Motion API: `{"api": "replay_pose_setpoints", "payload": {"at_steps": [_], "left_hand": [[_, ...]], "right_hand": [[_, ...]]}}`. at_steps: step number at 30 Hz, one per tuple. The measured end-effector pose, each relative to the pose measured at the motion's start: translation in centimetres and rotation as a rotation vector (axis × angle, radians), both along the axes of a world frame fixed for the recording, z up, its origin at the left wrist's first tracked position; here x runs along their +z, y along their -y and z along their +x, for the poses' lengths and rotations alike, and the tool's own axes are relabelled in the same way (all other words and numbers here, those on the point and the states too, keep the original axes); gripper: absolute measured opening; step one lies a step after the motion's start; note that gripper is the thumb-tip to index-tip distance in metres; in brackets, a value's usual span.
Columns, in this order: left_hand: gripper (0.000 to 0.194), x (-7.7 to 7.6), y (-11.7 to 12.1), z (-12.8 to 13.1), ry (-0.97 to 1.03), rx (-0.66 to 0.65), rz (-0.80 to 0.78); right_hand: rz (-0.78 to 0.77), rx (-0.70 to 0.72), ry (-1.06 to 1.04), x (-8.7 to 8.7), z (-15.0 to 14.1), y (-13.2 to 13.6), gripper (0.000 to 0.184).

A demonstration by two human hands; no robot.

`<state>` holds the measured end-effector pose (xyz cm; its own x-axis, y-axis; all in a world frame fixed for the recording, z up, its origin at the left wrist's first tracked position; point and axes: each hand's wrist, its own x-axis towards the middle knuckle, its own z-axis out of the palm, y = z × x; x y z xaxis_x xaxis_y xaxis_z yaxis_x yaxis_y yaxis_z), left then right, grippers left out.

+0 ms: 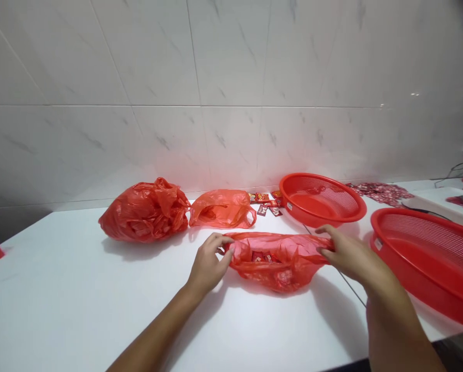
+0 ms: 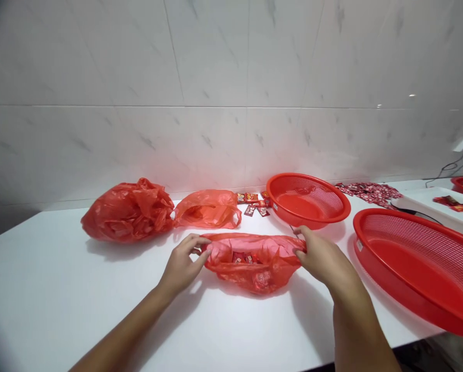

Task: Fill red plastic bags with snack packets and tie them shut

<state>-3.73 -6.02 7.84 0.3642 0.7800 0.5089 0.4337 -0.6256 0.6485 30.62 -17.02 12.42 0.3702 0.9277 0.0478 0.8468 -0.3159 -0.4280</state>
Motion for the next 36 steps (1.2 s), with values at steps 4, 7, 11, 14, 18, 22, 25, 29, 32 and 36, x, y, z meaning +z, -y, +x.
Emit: {"api": "replay_pose_setpoints", "payload": {"at_steps": [4,7,11,14,18,22,25,29,32,36], "left_hand": [[0.036,5.2,-1.4,0.4,0.004,0.122,0.056],[0.038,9.5,-1.4,0.6,0.181,0.184,0.016],[0.031,13.2,-0.1,0.1,0.244,0.291,0.031],[0.028,14.2,0.7,-0.9,0.161,0.438,0.107],[0.024,14.4,1.0,-2.1,0.094,0.51,0.106],[0.02,14.6,0.7,-2.8,0.121,0.549,0.016],[0.022,14.6,0.1,-3.0,0.295,0.378,-0.148],[0.034,14.4,-0.6,-2.6,0.428,0.15,-0.19],[0.044,14.1,-0.7,-1.9,0.344,0.211,-0.155],[0.022,13.5,-0.5,-1.3,0.219,0.392,-0.021]], "right_hand": [[0.192,0.187,-0.141,4.5,-0.9,-2.3,0.034],[0.423,0.395,-0.568,7.8,-2.6,-3.6,0.047],[0.656,0.44,-0.977,9.0,-4.7,-5.1,0.062],[0.65,0.441,-0.991,8.2,-5.3,-5.9,0.075],[0.444,0.557,-0.734,7.5,-4.8,-5.8,0.071],[0.449,0.442,-0.553,7.4,-4.0,-5.9,0.041],[0.497,0.289,-0.562,7.3,-3.9,-6.7,0.033],[0.618,0.284,-0.766,7.1,-4.0,-8.1,0.045],[0.651,0.375,-0.868,6.9,-4.2,-8.7,0.065],[0.599,0.288,-0.811,6.6,-4.4,-9.2,0.063]]}}
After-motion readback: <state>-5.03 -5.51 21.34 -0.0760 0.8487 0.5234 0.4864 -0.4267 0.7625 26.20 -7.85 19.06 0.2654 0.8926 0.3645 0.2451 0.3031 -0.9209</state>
